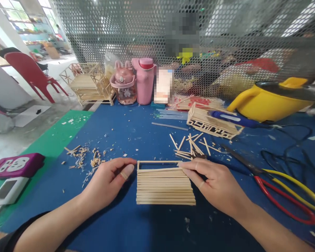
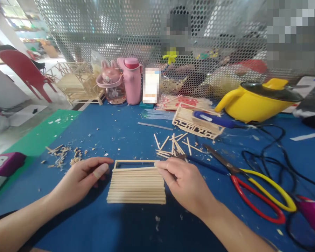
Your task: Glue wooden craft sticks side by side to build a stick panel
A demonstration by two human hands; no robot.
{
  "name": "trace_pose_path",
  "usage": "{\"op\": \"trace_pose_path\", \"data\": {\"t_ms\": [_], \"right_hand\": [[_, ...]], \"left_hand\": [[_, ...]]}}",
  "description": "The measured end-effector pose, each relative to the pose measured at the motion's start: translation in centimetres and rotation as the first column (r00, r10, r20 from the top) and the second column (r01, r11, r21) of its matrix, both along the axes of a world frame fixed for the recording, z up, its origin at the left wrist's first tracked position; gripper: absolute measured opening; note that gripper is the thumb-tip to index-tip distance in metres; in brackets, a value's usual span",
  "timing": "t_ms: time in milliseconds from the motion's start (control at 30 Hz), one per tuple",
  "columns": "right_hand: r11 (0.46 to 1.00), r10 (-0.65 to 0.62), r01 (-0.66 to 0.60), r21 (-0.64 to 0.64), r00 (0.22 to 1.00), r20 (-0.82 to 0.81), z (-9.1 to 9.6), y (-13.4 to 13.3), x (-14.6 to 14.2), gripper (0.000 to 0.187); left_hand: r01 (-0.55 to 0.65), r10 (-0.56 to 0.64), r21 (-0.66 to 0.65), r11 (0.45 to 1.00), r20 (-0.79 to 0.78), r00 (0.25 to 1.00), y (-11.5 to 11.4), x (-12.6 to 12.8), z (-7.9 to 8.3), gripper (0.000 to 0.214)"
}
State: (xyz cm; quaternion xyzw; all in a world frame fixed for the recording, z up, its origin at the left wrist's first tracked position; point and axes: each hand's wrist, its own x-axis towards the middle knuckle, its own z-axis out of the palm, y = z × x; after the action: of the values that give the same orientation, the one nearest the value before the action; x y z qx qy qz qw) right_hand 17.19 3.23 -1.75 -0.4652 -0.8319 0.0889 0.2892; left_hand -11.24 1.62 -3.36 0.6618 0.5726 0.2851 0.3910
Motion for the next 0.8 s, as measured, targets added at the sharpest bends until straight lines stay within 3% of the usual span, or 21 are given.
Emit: {"op": "trace_pose_path", "data": {"t_ms": [133,333,500,667,800], "right_hand": [[1.000,0.005,-0.005,0.020,1.000,0.026,-0.2,0.3,-0.2,0.020],[0.996,0.073,-0.076,0.046,0.996,0.060,0.0,0.3,-0.2,0.024],[0.995,0.098,-0.097,-0.026,0.995,0.036,0.2,0.1,0.1,0.029],[0.991,0.025,-0.024,-0.130,1.000,0.006,0.1,-0.1,0.6,0.026],[0.992,0.083,-0.081,-0.097,0.996,0.015,0.1,-0.2,0.8,0.031]], "left_hand": [[0.049,-0.049,-0.003,0.999,0.121,0.991,0.1,0.3,0.0,0.031],[0.064,-0.062,-0.012,0.998,0.133,0.989,0.5,0.5,-0.3,0.024],[0.053,-0.043,-0.068,0.996,0.134,0.990,0.5,0.7,-0.4,0.024],[0.034,-0.020,-0.102,0.994,0.130,0.991,0.4,0.9,-0.5,0.028],[0.024,-0.005,-0.138,0.990,0.135,0.991,0.5,1.1,-0.4,0.030]]}}
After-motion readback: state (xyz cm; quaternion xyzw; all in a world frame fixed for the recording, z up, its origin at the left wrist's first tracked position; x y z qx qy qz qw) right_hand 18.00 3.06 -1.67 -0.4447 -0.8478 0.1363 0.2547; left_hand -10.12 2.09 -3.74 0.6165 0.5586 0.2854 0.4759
